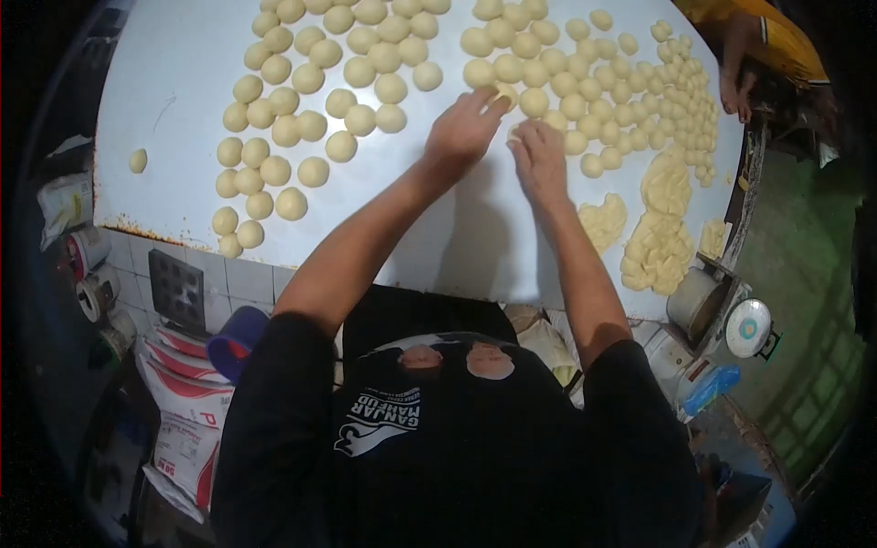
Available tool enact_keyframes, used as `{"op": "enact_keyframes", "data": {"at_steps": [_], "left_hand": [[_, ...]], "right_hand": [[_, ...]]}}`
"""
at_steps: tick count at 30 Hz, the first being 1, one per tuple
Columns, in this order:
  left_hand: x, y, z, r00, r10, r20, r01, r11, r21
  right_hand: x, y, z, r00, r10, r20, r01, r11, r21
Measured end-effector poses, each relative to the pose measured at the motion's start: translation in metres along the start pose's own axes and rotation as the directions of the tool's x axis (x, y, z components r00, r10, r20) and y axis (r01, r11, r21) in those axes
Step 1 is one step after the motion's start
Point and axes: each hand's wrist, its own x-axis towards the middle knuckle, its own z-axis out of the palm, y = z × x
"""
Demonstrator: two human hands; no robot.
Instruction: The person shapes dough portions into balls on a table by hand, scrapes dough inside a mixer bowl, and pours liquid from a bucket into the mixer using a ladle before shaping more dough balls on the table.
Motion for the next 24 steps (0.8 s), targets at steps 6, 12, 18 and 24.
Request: {"op": "enact_keyframes", "data": {"at_steps": [6,12,18,24], "left_hand": [[-0.014,0.020,0.005,0.936,-0.180,0.304,0.165,0.984,0.074],[-0.195,0.042,-0.099,0.912,-0.164,0.375,0.031,0.942,0.335],[-0.201,0.084,-0.034,0.942,-0.038,0.332,-0.007,0.991,0.134],[-0.113,0.050,-0.024,0.958,-0.275,0.081,0.241,0.926,0.291]], "right_hand": [[-0.133,-0.015,-0.021,0.989,0.011,0.147,-0.038,0.983,0.180],[-0.093,0.008,0.002,0.999,-0.042,0.030,0.038,0.991,0.126],[-0.168,-0.014,0.003,0.944,-0.180,0.275,0.124,0.970,0.208],[-0.048,-0.022,0.029,0.998,0.060,0.026,-0.064,0.986,0.154]]}}
